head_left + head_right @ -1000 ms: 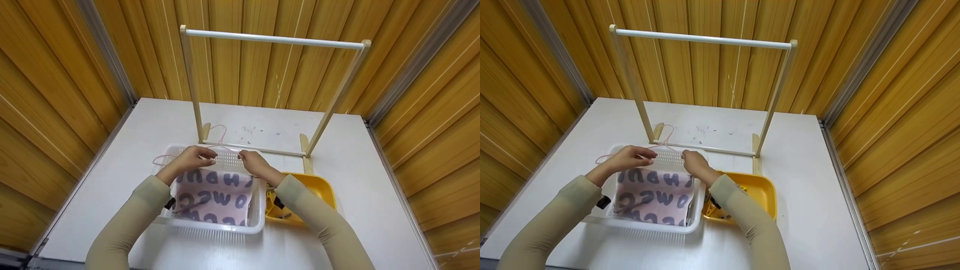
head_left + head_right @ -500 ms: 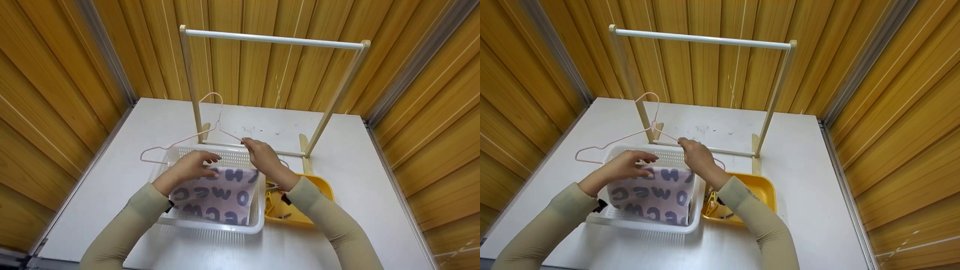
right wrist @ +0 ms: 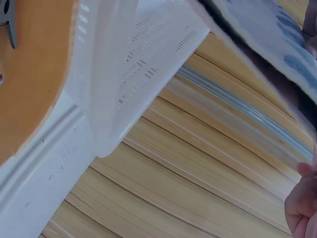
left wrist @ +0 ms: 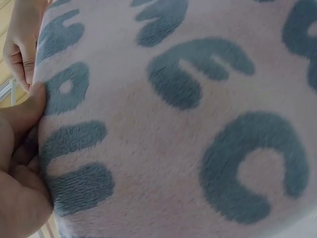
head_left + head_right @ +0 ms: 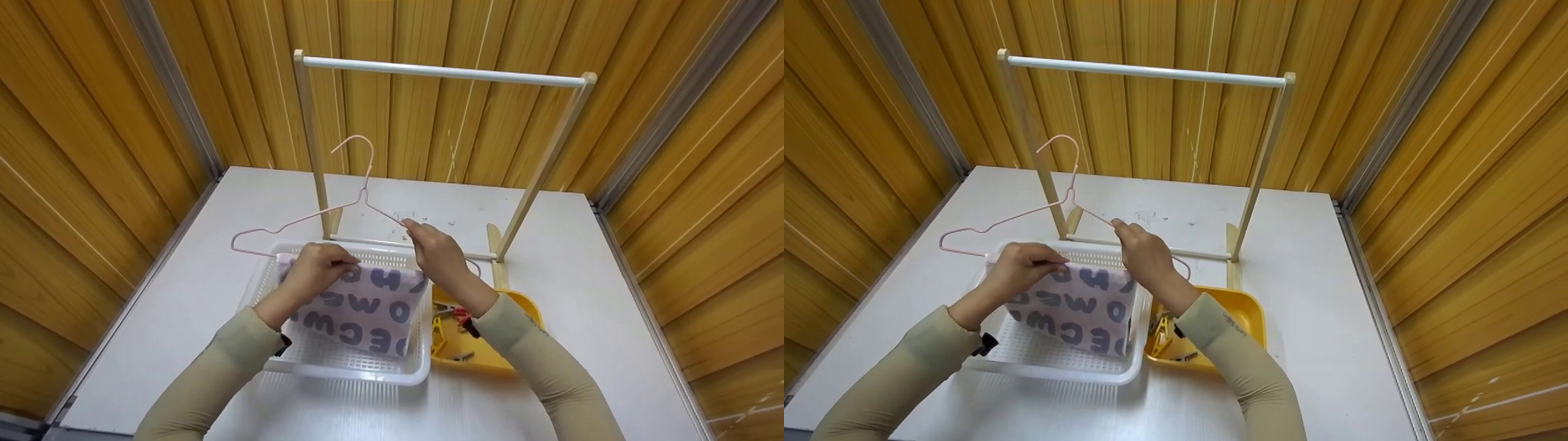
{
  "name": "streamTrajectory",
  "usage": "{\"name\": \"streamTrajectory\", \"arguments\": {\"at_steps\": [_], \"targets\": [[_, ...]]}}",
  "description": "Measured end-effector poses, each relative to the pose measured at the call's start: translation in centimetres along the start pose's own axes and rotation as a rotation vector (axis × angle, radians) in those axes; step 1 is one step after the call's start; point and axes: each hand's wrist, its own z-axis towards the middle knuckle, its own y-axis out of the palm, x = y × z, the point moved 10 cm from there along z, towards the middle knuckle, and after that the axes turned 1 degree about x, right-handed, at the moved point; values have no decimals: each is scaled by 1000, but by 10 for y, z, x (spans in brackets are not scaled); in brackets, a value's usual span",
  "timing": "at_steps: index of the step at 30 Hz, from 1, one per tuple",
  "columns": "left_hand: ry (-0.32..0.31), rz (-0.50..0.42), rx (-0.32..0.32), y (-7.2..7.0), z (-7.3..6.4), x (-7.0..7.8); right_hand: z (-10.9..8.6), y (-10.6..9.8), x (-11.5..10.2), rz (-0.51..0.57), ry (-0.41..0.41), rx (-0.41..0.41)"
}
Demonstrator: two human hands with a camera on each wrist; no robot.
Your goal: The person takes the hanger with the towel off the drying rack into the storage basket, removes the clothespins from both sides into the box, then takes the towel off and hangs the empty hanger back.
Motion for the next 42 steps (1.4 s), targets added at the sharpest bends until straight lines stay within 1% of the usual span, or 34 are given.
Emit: {"name": "streamTrajectory", "arguments": {"at_steps": [3, 5, 9, 12, 15, 23, 27, 32, 36, 39, 42], "targets": [[2, -14, 130, -12, -1, 1, -3, -2, -3, 26, -38, 42], [-8, -25, 195, -20, 0, 1, -4, -2, -4, 44, -44, 57], [-46, -72, 276, -34, 0, 4, -5, -2, -1, 64, -9, 60], [-52, -98, 325, -44, 0, 8, -6, 0, 1, 72, 12, 54], [-33, -108, 361, -53, 0, 14, -8, 0, 2, 79, 18, 60], [20, -126, 396, -68, 3, 28, -15, 6, 0, 68, 2, 79], [72, -133, 419, -76, 5, 37, -20, 9, 0, 54, -14, 96], [136, -130, 472, -89, 5, 50, -26, 12, 1, 45, -27, 113], [177, -167, 508, -100, 7, 61, -31, 16, 5, 16, -33, 102], [183, -208, 541, -109, 9, 70, -35, 20, 10, -2, -11, 78], [145, -270, 583, -122, 9, 77, -39, 23, 19, -19, 36, 50]]}}
